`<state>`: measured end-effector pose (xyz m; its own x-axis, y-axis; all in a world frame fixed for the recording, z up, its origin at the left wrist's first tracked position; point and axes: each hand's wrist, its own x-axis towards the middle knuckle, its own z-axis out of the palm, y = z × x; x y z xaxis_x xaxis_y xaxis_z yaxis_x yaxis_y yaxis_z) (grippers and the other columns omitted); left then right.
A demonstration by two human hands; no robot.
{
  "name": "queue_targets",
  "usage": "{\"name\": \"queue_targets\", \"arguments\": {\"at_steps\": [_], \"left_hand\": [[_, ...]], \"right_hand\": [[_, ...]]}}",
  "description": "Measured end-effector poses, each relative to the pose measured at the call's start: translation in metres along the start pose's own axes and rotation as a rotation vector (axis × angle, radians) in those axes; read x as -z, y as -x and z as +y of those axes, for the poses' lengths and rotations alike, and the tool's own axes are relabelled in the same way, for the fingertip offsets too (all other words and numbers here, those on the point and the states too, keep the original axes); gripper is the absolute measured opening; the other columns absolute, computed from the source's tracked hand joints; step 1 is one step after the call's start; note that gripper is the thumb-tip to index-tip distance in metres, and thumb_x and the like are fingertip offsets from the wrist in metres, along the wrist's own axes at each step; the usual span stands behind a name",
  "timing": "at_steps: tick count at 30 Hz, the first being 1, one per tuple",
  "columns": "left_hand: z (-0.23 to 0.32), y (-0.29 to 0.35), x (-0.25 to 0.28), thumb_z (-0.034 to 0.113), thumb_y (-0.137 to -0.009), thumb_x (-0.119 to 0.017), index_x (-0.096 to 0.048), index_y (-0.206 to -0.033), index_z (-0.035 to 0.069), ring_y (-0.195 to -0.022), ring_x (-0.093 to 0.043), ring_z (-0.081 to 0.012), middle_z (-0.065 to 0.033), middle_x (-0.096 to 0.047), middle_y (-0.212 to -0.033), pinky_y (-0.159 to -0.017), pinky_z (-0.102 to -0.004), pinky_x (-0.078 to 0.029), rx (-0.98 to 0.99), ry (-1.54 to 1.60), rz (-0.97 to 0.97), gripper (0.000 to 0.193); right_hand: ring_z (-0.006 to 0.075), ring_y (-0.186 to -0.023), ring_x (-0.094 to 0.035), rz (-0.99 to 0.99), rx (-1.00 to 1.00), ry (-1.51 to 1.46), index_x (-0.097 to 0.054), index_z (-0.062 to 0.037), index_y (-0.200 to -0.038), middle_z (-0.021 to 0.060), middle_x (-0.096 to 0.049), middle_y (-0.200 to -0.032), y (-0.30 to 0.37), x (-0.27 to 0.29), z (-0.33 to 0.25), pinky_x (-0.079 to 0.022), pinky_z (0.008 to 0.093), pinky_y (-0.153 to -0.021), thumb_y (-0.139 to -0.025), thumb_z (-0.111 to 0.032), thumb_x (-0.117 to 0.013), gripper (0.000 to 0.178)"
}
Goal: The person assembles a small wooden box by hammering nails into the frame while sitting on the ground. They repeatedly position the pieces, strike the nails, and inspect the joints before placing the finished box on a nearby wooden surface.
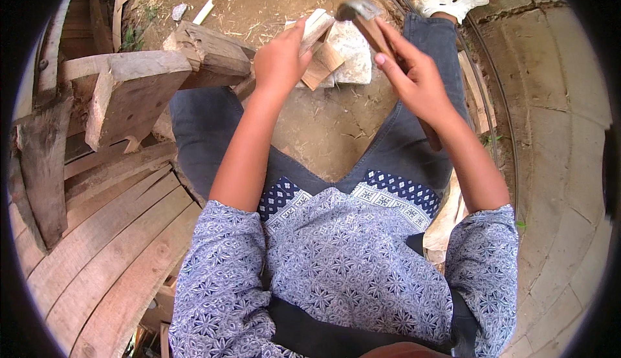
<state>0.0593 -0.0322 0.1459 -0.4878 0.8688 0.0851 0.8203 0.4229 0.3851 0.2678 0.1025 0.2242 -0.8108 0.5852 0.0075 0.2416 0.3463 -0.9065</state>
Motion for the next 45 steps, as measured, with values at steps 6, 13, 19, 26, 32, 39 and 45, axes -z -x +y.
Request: {"name": "queue_targets", "arguments": {"at_steps": [6,13,19,26,32,39,45], "left_hand": [[-0.007,0.006,-0.001,0.023,-0.082,-0.073,-0.053,-0.138,0.014,-0.091,-0.069,-0.0300,-0.0079,-0.070,-0.110,-0.074,-0.0414,-0.056,0.011,-0.026,0.035,0.060],[0.007,0.007,-0.002,0.025,-0.083,-0.072,-0.052,-0.141,0.020,-0.098,-0.068,-0.0316,-0.0094,-0.069,-0.119,-0.080,-0.0427,-0.056,0.036,-0.007,-0.084,0.061],[-0.012,0.004,0.000,0.023,-0.083,-0.074,-0.054,-0.141,0.018,-0.105,-0.068,-0.0288,-0.0126,-0.067,-0.125,-0.088,-0.0385,-0.054,0.079,0.158,0.026,0.061],[-0.033,0.010,0.017,0.007,-0.094,-0.064,-0.045,-0.143,-0.007,-0.121,-0.057,-0.0189,-0.0144,-0.058,-0.137,-0.102,-0.0307,-0.044,0.383,1.186,-0.219,0.055],[-0.031,0.020,0.016,0.008,-0.094,-0.064,-0.038,-0.149,-0.003,-0.122,-0.058,-0.0191,-0.0162,-0.056,-0.140,-0.102,-0.0313,-0.045,0.425,1.420,-0.250,0.062],[-0.034,0.025,-0.001,0.013,-0.100,-0.057,-0.037,-0.149,0.000,-0.119,-0.059,-0.0198,-0.0131,-0.059,-0.133,-0.100,-0.0340,-0.048,0.515,1.552,-0.160,0.055],[-0.035,0.030,-0.021,0.020,-0.103,-0.052,-0.034,-0.151,0.001,-0.124,-0.055,-0.0209,-0.0113,-0.055,-0.138,-0.103,-0.0358,-0.044,0.559,1.677,-0.085,0.054]], "right_hand": [[0.0066,-0.067,-0.051,0.207,0.254,-0.068,-0.038,-0.0026,-0.150,0.0048,-0.061,-0.097,-0.019,-0.002,-0.072,-0.042,0.0205,-0.057,-0.103,-0.017,-0.052,0.051],[0.0477,-0.102,-0.063,-0.135,0.021,0.266,-0.029,-0.0168,-0.154,0.0297,-0.065,-0.112,-0.022,-0.031,0.030,-0.050,0.0501,-0.086,-0.098,-0.018,-0.054,0.061],[0.0184,-0.065,-0.060,-0.118,-0.335,-0.294,-0.029,-0.0139,-0.155,0.0109,-0.063,-0.086,-0.013,-0.030,0.010,-0.048,0.0301,-0.061,-0.101,-0.022,-0.055,0.061],[0.0043,-0.049,-0.036,0.198,-0.471,-0.886,-0.018,-0.0232,-0.156,0.0002,-0.043,-0.074,0.022,-0.025,0.007,-0.033,0.0179,-0.042,-0.106,-0.027,-0.045,0.058],[0.0027,-0.048,-0.035,0.281,-0.500,-0.892,-0.034,-0.0170,-0.142,-0.0008,-0.042,-0.074,0.028,-0.014,0.035,-0.032,0.0161,-0.040,-0.106,-0.028,-0.046,0.040],[0.0026,-0.049,-0.036,0.224,-0.535,-0.866,-0.037,-0.0146,-0.140,-0.0019,-0.041,-0.074,0.029,-0.022,0.049,-0.032,0.0164,-0.040,-0.103,-0.028,-0.054,0.042],[0.0036,-0.050,-0.040,0.142,-0.576,-0.848,-0.037,-0.0127,-0.141,-0.0017,-0.044,-0.073,0.031,-0.031,0.054,-0.035,0.0190,-0.042,-0.098,-0.028,-0.062,0.051]]}}
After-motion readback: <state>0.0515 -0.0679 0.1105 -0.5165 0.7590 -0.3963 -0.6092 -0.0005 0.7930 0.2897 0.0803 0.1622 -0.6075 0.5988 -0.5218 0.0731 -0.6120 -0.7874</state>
